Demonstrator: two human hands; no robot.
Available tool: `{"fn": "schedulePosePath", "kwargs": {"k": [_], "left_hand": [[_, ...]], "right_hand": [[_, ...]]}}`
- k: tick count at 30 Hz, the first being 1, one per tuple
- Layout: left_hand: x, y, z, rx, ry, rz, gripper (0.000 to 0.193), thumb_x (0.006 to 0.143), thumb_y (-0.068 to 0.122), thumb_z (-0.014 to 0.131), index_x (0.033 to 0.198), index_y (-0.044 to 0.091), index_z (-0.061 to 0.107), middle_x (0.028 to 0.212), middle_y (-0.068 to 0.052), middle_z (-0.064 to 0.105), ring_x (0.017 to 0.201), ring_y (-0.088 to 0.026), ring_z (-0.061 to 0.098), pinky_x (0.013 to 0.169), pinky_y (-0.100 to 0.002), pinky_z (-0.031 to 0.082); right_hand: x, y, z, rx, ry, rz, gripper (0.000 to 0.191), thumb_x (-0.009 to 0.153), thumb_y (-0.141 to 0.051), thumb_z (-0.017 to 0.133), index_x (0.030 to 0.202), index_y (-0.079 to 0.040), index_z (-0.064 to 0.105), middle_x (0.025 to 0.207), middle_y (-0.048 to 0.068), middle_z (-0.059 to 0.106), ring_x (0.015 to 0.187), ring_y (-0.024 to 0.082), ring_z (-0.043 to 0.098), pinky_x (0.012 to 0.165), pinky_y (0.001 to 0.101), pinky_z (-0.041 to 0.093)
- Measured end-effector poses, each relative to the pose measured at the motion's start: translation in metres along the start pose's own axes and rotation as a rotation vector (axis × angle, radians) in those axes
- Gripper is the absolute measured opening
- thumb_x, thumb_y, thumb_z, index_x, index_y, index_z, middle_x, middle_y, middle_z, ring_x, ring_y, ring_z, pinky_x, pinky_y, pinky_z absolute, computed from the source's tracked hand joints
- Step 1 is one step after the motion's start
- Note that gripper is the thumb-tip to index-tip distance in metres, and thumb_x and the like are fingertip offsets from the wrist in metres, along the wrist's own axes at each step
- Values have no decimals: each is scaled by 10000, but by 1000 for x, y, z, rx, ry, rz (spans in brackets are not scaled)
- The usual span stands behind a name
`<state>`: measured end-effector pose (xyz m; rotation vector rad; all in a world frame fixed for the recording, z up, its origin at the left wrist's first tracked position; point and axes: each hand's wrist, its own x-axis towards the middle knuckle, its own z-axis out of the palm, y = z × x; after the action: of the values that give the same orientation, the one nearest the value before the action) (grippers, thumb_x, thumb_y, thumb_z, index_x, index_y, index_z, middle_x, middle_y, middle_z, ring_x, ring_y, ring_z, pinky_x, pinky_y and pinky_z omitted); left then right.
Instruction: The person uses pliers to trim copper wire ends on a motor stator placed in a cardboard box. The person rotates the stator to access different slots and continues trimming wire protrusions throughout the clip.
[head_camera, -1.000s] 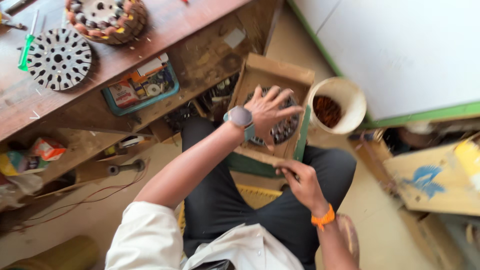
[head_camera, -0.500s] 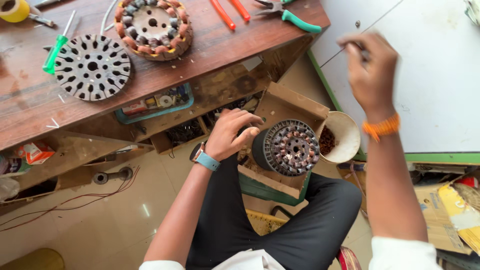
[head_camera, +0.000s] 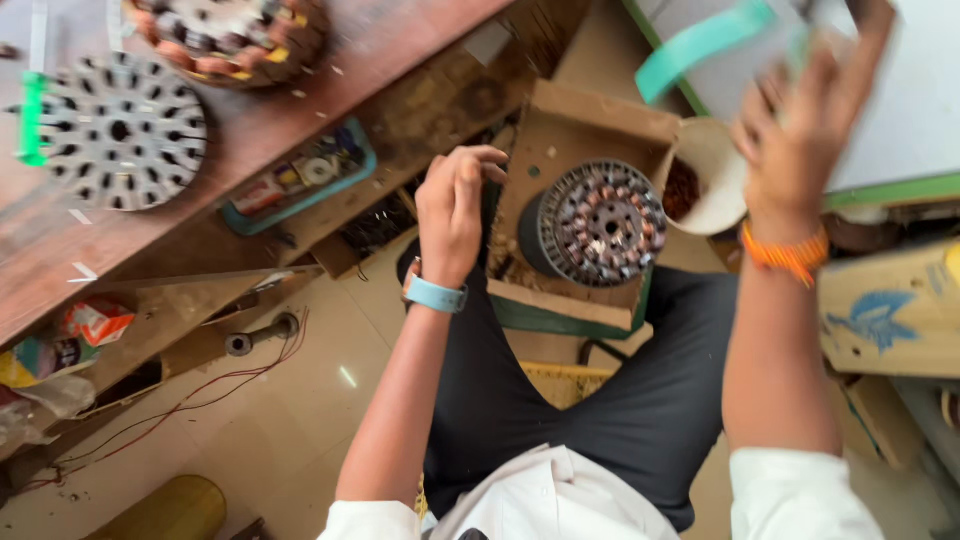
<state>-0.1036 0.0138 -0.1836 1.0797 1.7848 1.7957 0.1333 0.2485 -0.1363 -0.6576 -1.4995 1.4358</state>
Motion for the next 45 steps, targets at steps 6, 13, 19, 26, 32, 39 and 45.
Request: {"fn": "schedulePosePath", "kwargs": {"k": [6,13,19,26,32,39,45], "left_hand": [[-16,-45,45,39,-230,-310,475,996,425,637,1264,34,623,1153,-128,714,1089,-309,693,947,-414,543],[-30,-51,81,97,-372,-169,926,872,375,817,1571,115,268,1523,-233,506,1411,-405,515,1146,-460,426],[-4,-56,66,97,-301,-44,674,877,256,812,1452,140,479,1447,-152,623,1379,-342,604,1150,-432,475],[4,-49,61,146,-338,-46,499,878,294,771,1315,109,615,1329,-122,699,1243,-306,681,1035,-420,544],[31,-56,71,196,-228,139,584,951,459,784,1341,73,584,1305,-183,670,1227,-347,655,1015,-449,525],[61,-81,104,158,-535,-17,477,1003,446,703,1330,110,621,1258,-89,733,1195,-269,700,1029,-406,537],[56,-96,99,25,-659,301,497,974,318,866,1372,126,639,1357,-84,682,1256,-307,652,1077,-436,503]], "right_hand": [[-144,-62,-43,-209,96,406,296,1169,-354,489,1281,-86,547,720,-29,411,518,42,340,452,236,284],[-217,-35,-12,-427,11,675,433,1044,-164,486,1473,-123,441,701,-64,468,527,29,384,441,213,341],[-237,-17,2,-690,-68,479,394,1015,-136,592,1400,-54,606,797,29,640,702,57,562,634,236,489],[-215,-26,7,-815,-161,397,381,1022,-141,620,1386,-28,620,972,128,724,803,150,640,752,300,526],[-200,-34,12,-858,-235,381,365,1028,-144,618,1373,-24,615,1006,192,739,916,256,762,777,319,543],[-176,-54,24,-956,-342,334,337,1009,-98,629,1338,-28,632,1087,231,714,951,422,700,769,385,557],[-158,-74,23,-1187,-427,545,324,1004,-100,656,1325,-61,666,1001,260,690,927,463,655,731,446,539]]}}
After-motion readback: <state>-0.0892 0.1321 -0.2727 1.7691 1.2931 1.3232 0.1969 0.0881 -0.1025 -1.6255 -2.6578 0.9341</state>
